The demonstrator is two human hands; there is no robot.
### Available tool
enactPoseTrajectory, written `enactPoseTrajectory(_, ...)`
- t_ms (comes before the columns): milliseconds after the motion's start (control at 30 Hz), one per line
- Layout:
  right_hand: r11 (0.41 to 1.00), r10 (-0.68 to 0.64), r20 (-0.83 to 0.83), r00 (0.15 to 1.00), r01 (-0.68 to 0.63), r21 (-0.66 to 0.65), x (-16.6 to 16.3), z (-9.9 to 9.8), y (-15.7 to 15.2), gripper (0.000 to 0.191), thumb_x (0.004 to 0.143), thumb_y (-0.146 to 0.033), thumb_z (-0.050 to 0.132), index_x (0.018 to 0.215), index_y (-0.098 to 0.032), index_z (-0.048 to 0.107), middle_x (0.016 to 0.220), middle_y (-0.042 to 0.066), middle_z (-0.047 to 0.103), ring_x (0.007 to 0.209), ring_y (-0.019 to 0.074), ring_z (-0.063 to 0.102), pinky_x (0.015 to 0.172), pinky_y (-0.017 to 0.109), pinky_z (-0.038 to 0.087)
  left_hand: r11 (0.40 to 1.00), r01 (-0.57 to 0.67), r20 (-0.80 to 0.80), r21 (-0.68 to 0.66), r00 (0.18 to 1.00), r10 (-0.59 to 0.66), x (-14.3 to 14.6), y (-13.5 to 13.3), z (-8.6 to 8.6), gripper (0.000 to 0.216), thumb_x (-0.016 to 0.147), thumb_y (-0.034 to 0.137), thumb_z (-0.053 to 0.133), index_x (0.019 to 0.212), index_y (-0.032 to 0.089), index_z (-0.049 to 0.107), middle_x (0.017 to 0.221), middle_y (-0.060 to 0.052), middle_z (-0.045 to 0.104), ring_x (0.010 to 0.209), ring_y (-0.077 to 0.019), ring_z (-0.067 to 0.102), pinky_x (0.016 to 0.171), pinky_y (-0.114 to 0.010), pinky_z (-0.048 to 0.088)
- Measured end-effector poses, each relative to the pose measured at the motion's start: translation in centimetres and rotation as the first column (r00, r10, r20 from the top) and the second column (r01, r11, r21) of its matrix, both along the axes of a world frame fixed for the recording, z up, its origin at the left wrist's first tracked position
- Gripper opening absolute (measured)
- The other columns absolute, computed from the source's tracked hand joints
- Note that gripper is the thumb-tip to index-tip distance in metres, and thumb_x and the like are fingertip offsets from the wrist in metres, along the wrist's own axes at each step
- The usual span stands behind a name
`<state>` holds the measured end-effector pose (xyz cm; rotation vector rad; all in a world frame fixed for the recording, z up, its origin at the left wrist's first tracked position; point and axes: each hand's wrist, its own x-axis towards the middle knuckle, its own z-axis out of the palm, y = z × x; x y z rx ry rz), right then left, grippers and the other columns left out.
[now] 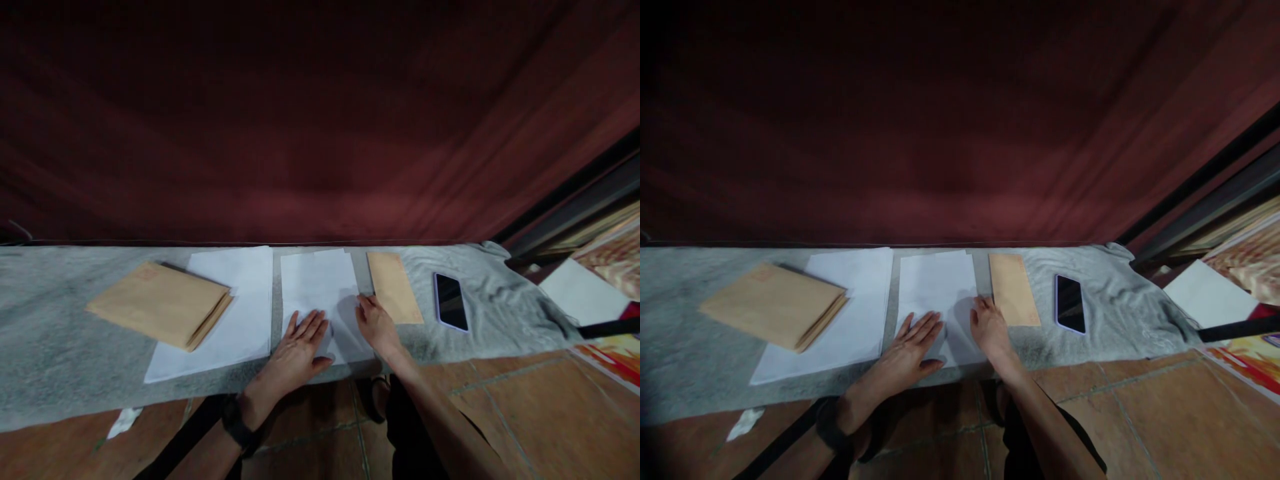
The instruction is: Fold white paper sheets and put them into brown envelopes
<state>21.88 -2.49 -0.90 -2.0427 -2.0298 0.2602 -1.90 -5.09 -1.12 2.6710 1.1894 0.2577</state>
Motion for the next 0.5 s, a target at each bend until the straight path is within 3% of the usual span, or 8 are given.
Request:
enactPoseTrajectory(267,0.999,0.042,0.066,0.997,-0.042,-0.008,0.0,0.5,-0.9,0.032,0.098,-0.025,0.048,0.122,-0.024,0.070,0.116,0.009,0.072,0.101,0.0220,0.071,0.087,0.030,0.053,0.994,-0.007,-0.032,-0.111,0.999,0.003,0.2,-2.0,1.9,0.060,0.082,0.026,0.061,0.142,0.019,0.054,0.157,-0.013,0.046,0.150,-0.0279,0.035,0.126,-0.054,0.019)
enactPoseTrajectory(500,0.996,0.071,0.087,0.994,-0.067,-0.055,0.1,1.2,-1.4,0.031,0.099,-0.023,0.049,0.121,-0.022,0.070,0.119,0.009,0.071,0.106,0.0220,0.069,0.091,0.029,0.052,0.987,0.043,-0.028,-0.158,0.998,-0.048,-0.7,-2.8,1.9,0.073,0.078,0.009,0.054,0.149,0.022,0.046,0.163,-0.009,0.036,0.153,-0.0257,0.028,0.127,-0.055,0.014)
